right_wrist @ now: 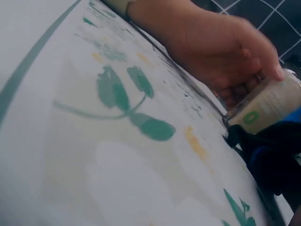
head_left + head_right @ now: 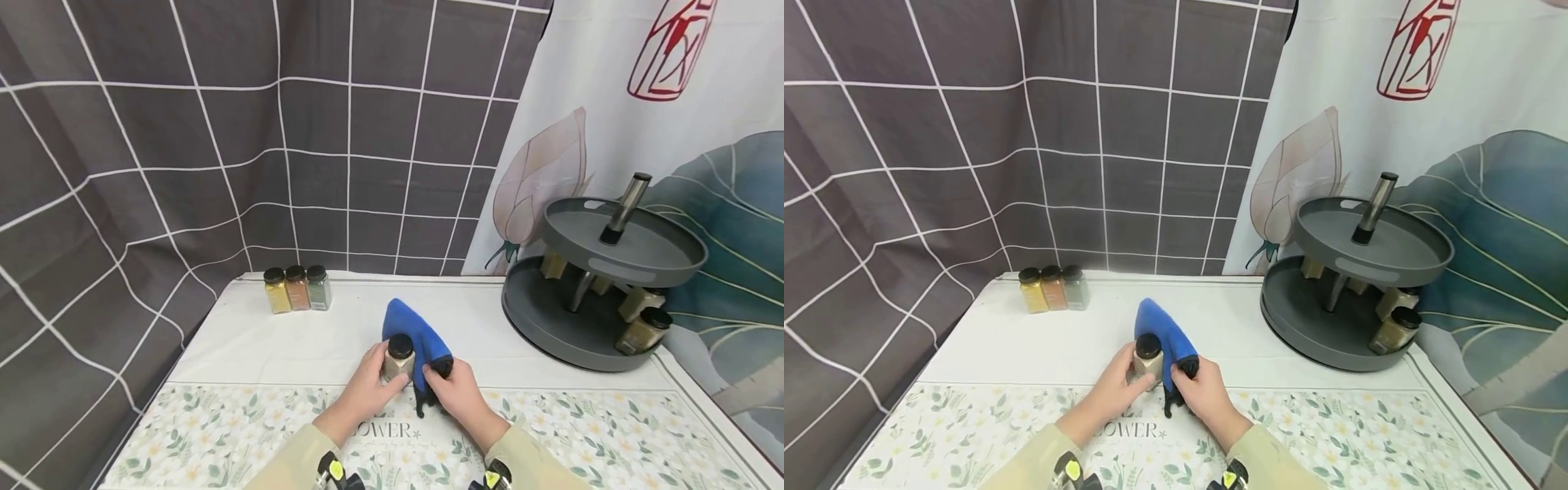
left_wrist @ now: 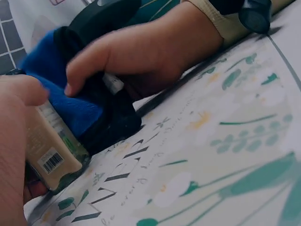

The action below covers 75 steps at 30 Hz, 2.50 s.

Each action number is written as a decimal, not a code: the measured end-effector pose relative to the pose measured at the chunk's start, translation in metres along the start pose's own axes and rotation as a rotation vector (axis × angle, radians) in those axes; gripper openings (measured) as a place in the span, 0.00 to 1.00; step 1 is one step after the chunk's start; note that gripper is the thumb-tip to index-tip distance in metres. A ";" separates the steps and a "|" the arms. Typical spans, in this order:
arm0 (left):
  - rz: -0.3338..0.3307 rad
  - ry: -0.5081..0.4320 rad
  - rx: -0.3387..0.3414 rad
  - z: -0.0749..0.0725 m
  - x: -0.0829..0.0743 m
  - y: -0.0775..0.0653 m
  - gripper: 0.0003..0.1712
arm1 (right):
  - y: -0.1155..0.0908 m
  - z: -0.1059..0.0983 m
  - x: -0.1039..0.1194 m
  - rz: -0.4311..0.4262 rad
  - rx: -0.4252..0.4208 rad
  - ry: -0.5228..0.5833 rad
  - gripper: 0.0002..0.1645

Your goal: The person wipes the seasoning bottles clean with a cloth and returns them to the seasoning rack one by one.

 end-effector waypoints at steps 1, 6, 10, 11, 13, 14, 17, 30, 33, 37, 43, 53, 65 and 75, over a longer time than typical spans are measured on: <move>0.003 -0.022 0.001 -0.001 -0.001 -0.001 0.39 | 0.001 0.000 0.000 0.007 0.000 -0.008 0.04; -0.003 -0.030 -0.012 -0.003 -0.003 -0.001 0.37 | -0.001 -0.003 0.003 -0.042 -0.045 0.017 0.04; 0.004 -0.002 -0.028 -0.004 -0.004 -0.001 0.35 | 0.000 0.001 0.001 -0.007 0.009 0.007 0.03; 0.010 0.006 -0.034 -0.004 -0.005 -0.001 0.34 | 0.000 0.001 0.001 -0.010 -0.001 0.013 0.03; 0.017 0.012 -0.051 -0.004 -0.006 0.000 0.33 | -0.001 -0.001 0.002 -0.041 -0.051 0.051 0.01; 0.015 0.010 -0.060 -0.004 -0.006 0.000 0.32 | -0.002 -0.002 0.002 -0.046 -0.064 0.070 0.01; -0.001 0.010 -0.095 -0.003 -0.006 0.000 0.30 | -0.001 0.000 0.002 -0.029 -0.004 0.058 0.03; -0.032 0.047 -0.143 -0.004 -0.005 0.003 0.30 | -0.003 -0.001 0.006 -0.198 -0.041 -0.004 0.05; -0.022 0.033 -0.141 -0.003 -0.003 0.002 0.31 | -0.004 -0.004 0.009 -0.243 -0.090 -0.002 0.07; -0.025 -0.031 -0.113 -0.003 0.001 0.001 0.32 | -0.002 0.002 0.001 -0.029 0.032 0.033 0.11; -0.017 -0.290 -0.026 -0.004 0.005 0.000 0.28 | -0.001 0.007 -0.005 0.137 0.105 0.071 0.22; 0.045 -0.122 -0.014 -0.006 0.000 0.001 0.30 | -0.001 0.007 -0.001 0.073 0.120 0.083 0.21; -0.037 -0.102 -0.003 -0.008 0.001 0.001 0.34 | -0.002 0.007 0.001 0.030 0.124 0.088 0.16; -0.029 -0.093 -0.027 -0.006 0.001 0.001 0.33 | -0.002 0.006 0.003 -0.016 0.150 0.109 0.13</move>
Point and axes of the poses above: each hand's wrist, its own y-axis towards the middle knuckle, its own z-axis out of the palm, x = y × z, the point moved 4 cm from there along y, towards the middle knuckle, and after that the axes turned 14 degrees about -y, right-handed, at the moved point
